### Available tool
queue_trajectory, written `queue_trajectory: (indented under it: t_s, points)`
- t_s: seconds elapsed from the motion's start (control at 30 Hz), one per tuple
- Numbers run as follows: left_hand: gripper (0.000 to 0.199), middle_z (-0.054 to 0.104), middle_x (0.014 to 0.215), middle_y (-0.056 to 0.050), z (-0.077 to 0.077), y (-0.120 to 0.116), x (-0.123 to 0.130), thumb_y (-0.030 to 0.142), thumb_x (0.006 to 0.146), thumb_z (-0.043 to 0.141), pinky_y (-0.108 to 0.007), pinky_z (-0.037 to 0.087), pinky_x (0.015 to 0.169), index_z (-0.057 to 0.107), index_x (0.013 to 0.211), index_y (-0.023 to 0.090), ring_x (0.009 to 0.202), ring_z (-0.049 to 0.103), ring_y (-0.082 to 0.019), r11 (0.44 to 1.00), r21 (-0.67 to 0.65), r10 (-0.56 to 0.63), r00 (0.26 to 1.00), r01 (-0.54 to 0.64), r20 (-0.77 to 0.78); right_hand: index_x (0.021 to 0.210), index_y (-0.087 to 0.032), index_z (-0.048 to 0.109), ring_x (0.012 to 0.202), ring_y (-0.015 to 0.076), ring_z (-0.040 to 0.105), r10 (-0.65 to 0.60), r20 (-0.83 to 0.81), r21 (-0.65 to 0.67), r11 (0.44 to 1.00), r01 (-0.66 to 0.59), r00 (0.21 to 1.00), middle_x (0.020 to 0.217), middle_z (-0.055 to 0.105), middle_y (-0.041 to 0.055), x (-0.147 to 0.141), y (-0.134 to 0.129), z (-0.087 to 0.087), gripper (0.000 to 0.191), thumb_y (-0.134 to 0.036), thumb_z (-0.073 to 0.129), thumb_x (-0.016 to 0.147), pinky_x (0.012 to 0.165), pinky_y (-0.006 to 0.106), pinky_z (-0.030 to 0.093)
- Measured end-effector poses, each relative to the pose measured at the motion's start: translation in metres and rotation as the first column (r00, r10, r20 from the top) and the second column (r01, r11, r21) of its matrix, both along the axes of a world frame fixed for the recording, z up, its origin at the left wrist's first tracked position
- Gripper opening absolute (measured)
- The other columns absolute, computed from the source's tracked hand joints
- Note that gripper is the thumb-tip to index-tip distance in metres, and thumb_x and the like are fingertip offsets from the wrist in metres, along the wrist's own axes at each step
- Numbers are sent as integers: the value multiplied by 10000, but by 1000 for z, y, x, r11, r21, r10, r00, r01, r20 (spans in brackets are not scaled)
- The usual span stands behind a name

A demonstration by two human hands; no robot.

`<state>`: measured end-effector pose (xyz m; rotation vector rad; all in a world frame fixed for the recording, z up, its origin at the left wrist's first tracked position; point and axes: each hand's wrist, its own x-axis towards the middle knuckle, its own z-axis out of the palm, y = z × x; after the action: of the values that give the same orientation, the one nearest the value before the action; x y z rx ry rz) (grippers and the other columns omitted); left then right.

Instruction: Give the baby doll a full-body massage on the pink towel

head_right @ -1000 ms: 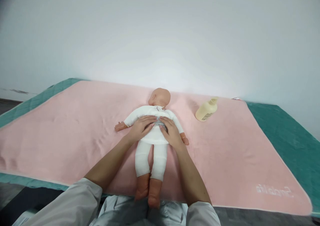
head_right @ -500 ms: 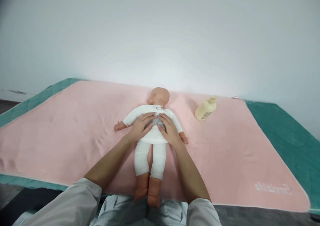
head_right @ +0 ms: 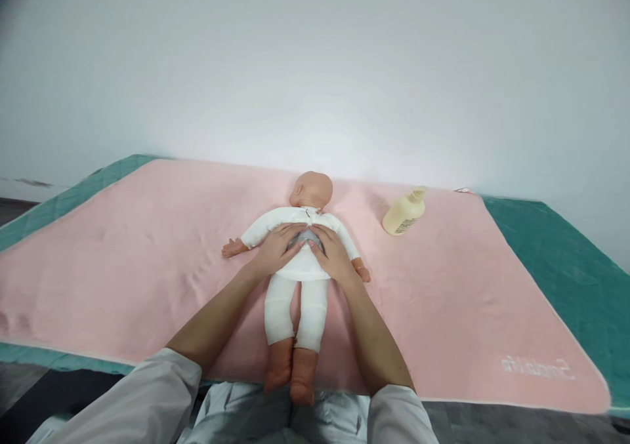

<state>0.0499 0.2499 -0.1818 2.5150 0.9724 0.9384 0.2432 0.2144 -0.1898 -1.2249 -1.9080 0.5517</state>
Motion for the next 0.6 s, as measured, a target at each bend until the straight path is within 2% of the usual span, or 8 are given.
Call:
queue_trajectory:
  t_s: [0.13, 0.27, 0.47, 0.6]
  points:
    - [349, 622, 1295, -86, 0, 0, 1, 310, 953, 475, -457, 405, 1077, 556, 1263, 173, 1233, 539, -235, 1000, -9, 17, 1000, -17, -4, 1337, -228, 546, 1320, 236, 468, -18, 14, -16, 1000, 18, 1000, 1381, 556, 95, -2, 0, 4, 421, -420, 435, 979, 1153, 464, 353]
    - [353, 596, 1334, -80, 1, -3, 1, 296, 960, 458, -452, 386, 1099, 547, 1281, 182, 1270, 512, -229, 1000, -7, 25, 1000, -25, -3, 1338, -224, 543, 1331, 226, 457, -24, 12, 24, 999, 24, 1000, 1391, 545, 96, -3, -1, 5, 414, -403, 431, 982, 1165, 450, 339]
    - [410, 458, 1481, -103, 0, -4, 2, 331, 957, 457, -459, 329, 1160, 501, 1332, 173, 1392, 394, -232, 998, 17, 55, 998, -56, 17, 1397, -217, 480, 1443, 211, 306, -25, -6, 25, 999, 25, 1000, 1525, 388, 88, -3, 1, 1, 462, -411, 420, 982, 1216, 435, 257]
    - [435, 476, 1466, -105, -2, -2, 3, 354, 953, 456, -471, 329, 1162, 485, 1347, 173, 1401, 381, -239, 998, 11, 59, 998, -59, 5, 1443, -220, 424, 1480, 211, 229, 2, 10, -4, 1000, -2, 1000, 1557, 343, 80, -3, 3, -1, 510, -442, 402, 984, 1231, 448, 211]
